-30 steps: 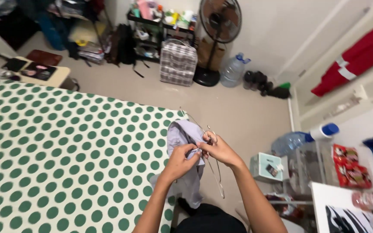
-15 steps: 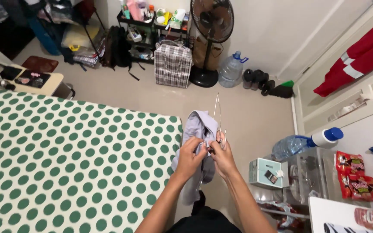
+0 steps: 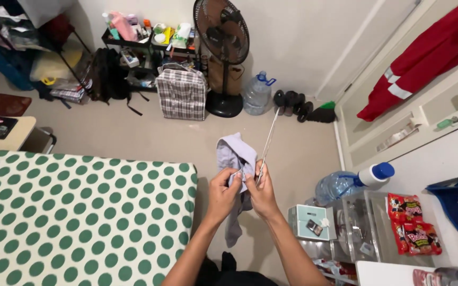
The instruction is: Organize and hang clothes in a closet.
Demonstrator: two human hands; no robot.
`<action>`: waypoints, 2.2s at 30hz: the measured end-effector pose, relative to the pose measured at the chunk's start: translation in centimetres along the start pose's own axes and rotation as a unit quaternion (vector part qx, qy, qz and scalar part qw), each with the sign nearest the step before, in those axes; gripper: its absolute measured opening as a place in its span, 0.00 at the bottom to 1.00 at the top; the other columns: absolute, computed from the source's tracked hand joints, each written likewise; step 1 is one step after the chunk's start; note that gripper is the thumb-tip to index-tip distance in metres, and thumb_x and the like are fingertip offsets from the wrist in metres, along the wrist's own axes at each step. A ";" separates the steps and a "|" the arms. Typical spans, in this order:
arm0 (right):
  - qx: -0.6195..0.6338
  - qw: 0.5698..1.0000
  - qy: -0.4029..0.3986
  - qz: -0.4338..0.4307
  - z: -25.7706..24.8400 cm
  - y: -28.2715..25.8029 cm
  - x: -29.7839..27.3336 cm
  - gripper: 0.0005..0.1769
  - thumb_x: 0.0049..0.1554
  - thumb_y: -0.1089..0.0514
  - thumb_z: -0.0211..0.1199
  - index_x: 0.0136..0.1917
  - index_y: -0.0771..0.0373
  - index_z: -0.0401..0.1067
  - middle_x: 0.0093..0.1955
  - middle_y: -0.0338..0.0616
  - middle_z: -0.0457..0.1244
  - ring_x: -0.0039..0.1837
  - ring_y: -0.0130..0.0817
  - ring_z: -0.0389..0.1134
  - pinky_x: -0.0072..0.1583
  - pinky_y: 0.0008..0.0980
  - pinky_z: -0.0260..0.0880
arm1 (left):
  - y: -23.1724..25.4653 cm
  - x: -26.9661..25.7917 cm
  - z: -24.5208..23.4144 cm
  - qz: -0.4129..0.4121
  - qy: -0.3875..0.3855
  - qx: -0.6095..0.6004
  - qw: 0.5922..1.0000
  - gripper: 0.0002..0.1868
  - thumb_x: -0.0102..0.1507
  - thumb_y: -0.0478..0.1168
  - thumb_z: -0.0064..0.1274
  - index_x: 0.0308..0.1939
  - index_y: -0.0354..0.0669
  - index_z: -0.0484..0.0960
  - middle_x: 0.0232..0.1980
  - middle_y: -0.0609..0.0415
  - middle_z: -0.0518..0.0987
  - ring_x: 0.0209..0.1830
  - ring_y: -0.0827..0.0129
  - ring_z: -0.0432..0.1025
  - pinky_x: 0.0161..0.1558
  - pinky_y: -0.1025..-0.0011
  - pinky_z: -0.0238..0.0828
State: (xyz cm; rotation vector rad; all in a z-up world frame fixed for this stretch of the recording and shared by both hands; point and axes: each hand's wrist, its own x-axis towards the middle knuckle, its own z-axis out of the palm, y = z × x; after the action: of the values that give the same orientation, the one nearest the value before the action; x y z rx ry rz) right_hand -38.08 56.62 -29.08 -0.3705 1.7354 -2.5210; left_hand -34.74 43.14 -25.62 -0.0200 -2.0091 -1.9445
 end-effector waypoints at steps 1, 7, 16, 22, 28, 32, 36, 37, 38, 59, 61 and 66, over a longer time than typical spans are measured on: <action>-0.001 1.000 0.001 -0.001 -0.6 0.3 0.7 0.12 0.64 0.66 0.55 0.52 0.55 0.53 0.42 0.29 0.48 0.41 0.15 0.50 0.39 0.20 0.52 | -1.4 0.7 0.4 0.000 -0.001 -0.001 1.000 0.07 0.66 0.35 0.54 0.39 0.32 0.82 0.30 0.57 0.73 0.29 0.78 0.62 0.30 0.74 0.58; -0.056 0.998 -0.023 -0.018 -3.5 1.2 5.4 0.17 0.63 0.71 0.56 0.51 0.55 0.51 0.43 0.29 0.46 0.41 0.15 0.49 0.40 0.19 0.50 | -8.1 6.7 1.4 -0.139 -0.015 -0.252 0.958 0.08 0.67 0.38 0.50 0.40 0.35 0.81 0.34 0.64 0.76 0.32 0.83 0.66 0.37 0.79 0.65; 0.022 0.995 0.076 0.063 -4.1 -2.6 16.3 0.13 0.58 0.68 0.48 0.48 0.50 0.52 0.34 0.29 0.53 0.30 0.15 0.50 0.30 0.19 0.48 | -10.5 19.6 -4.4 -0.081 -0.196 -0.173 0.962 0.22 0.69 0.44 0.51 0.23 0.34 0.72 0.26 0.64 0.67 0.29 0.81 0.60 0.34 0.77 0.58; 0.031 0.997 0.037 0.054 -2.0 -1.1 21.5 0.14 0.55 0.71 0.48 0.46 0.52 0.53 0.35 0.31 0.53 0.30 0.17 0.50 0.29 0.21 0.45 | -4.2 25.9 -7.3 -0.181 -0.194 0.196 0.944 0.19 0.58 0.52 0.63 0.26 0.41 0.78 0.24 0.52 0.74 0.27 0.67 0.68 0.36 0.70 0.66; -0.256 0.965 0.049 0.040 0.7 1.7 25.1 0.13 0.58 0.68 0.54 0.47 0.53 0.54 0.37 0.29 0.52 0.35 0.16 0.55 0.35 0.20 0.57 | -17.4 29.2 -6.7 -0.034 0.131 0.260 0.956 0.36 0.43 0.45 0.73 0.48 0.36 0.70 0.50 0.43 0.69 0.57 0.45 0.61 0.59 0.53 0.61; -0.225 0.973 0.032 0.033 0.6 3.1 27.9 0.13 0.59 0.66 0.55 0.46 0.53 0.53 0.34 0.32 0.52 0.34 0.18 0.54 0.35 0.22 0.57 | -23.6 32.0 -7.8 -0.096 0.181 0.119 0.972 0.32 0.49 0.37 0.62 0.56 0.32 0.73 0.50 0.40 0.74 0.53 0.49 0.71 0.56 0.58 0.67; -0.254 0.967 0.015 -0.025 -0.6 3.8 31.4 0.14 0.59 0.67 0.56 0.44 0.55 0.52 0.36 0.32 0.54 0.36 0.17 0.57 0.37 0.22 0.62 | -25.5 34.3 -8.2 -0.117 0.087 0.008 0.989 0.14 0.62 0.33 0.48 0.49 0.30 0.81 0.43 0.44 0.84 0.45 0.60 0.79 0.49 0.69 0.72; -0.252 0.967 0.014 -0.021 -0.9 4.1 31.9 0.14 0.59 0.67 0.56 0.44 0.55 0.52 0.36 0.32 0.54 0.36 0.17 0.57 0.37 0.22 0.62 | -23.7 35.2 -8.3 -0.120 0.089 0.011 0.989 0.14 0.62 0.33 0.48 0.49 0.30 0.81 0.43 0.44 0.84 0.45 0.60 0.79 0.49 0.69 0.72; -0.349 0.936 -0.007 -0.054 -1.2 4.4 32.4 0.15 0.57 0.67 0.60 0.43 0.56 0.54 0.36 0.33 0.52 0.37 0.19 0.53 0.39 0.24 0.60 | -22.0 36.1 -8.5 -0.143 0.099 -0.104 0.979 0.16 0.63 0.34 0.45 0.51 0.31 0.81 0.45 0.47 0.83 0.45 0.64 0.77 0.49 0.70 0.72; 0.263 0.937 -0.189 -0.131 3.0 1.8 57.9 0.29 0.68 0.47 0.56 0.31 0.66 0.58 0.35 0.41 0.48 0.32 0.28 0.44 0.37 0.31 0.42 | -8.6 56.6 -15.4 -0.095 0.025 0.187 0.977 0.14 0.67 0.39 0.43 0.40 0.28 0.76 0.29 0.44 0.77 0.31 0.67 0.70 0.37 0.64 0.70; 0.317 0.914 -0.222 -0.124 4.6 1.3 61.1 0.29 0.67 0.47 0.58 0.30 0.64 0.55 0.33 0.40 0.49 0.32 0.29 0.44 0.37 0.32 0.41 | -6.0 58.2 -15.3 -0.092 0.025 0.213 0.972 0.14 0.67 0.40 0.42 0.41 0.29 0.76 0.30 0.41 0.77 0.31 0.63 0.72 0.38 0.61 0.71; 0.409 0.855 -0.305 -0.090 10.6 2.9 66.3 0.30 0.63 0.48 0.63 0.31 0.61 0.49 0.35 0.40 0.49 0.33 0.26 0.39 0.36 0.32 0.39 | -3.0 60.7 -15.8 -0.006 0.043 0.357 0.933 0.14 0.66 0.37 0.45 0.50 0.29 0.78 0.47 0.32 0.80 0.51 0.39 0.74 0.52 0.55 0.69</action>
State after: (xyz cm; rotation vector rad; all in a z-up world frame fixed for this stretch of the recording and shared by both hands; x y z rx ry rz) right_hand -100.17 33.71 -17.30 -1.1094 0.3598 -2.5412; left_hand -88.90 13.95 -13.12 0.2491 -2.5248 -1.0897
